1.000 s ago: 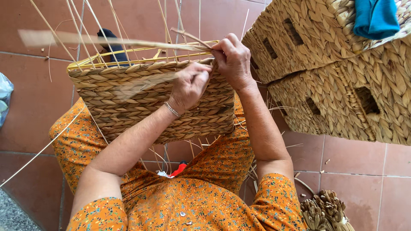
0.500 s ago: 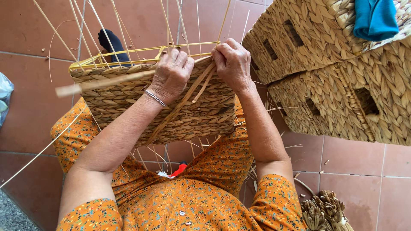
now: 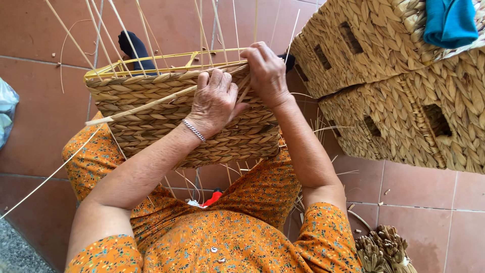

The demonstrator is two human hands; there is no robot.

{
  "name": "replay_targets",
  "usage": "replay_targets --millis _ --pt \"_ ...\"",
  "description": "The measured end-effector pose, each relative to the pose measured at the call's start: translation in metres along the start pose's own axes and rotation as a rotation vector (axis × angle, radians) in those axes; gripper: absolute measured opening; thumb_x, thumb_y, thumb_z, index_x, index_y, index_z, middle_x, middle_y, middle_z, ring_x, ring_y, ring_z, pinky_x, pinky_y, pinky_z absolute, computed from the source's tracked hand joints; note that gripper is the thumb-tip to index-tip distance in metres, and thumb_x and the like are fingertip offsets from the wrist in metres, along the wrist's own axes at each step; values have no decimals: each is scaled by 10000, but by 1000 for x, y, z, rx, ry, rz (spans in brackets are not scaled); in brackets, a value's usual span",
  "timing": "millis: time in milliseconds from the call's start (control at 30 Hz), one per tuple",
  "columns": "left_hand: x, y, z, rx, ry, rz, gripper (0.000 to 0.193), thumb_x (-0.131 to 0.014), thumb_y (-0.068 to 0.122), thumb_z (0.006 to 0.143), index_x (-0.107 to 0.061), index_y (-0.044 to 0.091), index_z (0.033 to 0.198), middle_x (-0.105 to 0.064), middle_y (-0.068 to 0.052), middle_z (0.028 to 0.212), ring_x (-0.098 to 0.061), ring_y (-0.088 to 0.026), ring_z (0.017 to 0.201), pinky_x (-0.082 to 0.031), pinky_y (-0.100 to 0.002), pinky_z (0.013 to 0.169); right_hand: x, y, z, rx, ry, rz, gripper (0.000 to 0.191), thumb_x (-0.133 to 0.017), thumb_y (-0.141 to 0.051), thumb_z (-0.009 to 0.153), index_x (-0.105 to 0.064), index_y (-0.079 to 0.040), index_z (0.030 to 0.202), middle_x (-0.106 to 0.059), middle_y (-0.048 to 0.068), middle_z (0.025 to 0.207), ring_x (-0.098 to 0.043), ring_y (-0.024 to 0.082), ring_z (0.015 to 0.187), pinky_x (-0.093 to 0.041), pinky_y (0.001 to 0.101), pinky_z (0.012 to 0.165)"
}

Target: The person sits on a tiled floor weaving a water hyacinth basket around a bamboo frame, threading and tightening woven strands over the rim and tucking in loose ends. They reach to the side to grab new strands from a pile and rotate the basket to work on different sides.

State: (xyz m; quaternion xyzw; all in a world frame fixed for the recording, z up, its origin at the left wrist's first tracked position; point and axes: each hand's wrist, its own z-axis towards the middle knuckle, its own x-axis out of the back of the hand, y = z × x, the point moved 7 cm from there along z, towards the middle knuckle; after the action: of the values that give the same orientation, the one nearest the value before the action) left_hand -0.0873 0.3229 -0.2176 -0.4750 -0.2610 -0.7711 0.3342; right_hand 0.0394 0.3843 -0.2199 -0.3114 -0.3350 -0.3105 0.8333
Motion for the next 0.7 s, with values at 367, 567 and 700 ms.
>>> replay_targets --millis 367,567,700 --pt "26 -52 41 71 54 200 123 -647 221 1110 -692 109 1088 -685 -61 888 -637 -205 889 -493 -410 783 42 -15 38 -102 -237 389 190 -759 -18 929 -715 -34 1113 -708 127 1015 -715 274 905 -590 369 789" --pt "69 -15 37 -237 390 1 174 -635 161 1031 -664 40 1153 -675 -116 1174 -679 -252 1088 -502 -444 958 31 -7 45 -154 -150 246 105 -713 -32 986 -618 -22 1029 -673 133 938 -675 328 874 -546 431 768" --pt "-1 -45 52 111 -114 -155 62 -629 54 1072 -641 -6 1065 -678 -161 998 -682 -284 914 -580 -417 799 27 7 42 -266 -167 325 95 -697 -52 1022 -608 -23 1033 -673 134 928 -668 302 835 -540 408 747"
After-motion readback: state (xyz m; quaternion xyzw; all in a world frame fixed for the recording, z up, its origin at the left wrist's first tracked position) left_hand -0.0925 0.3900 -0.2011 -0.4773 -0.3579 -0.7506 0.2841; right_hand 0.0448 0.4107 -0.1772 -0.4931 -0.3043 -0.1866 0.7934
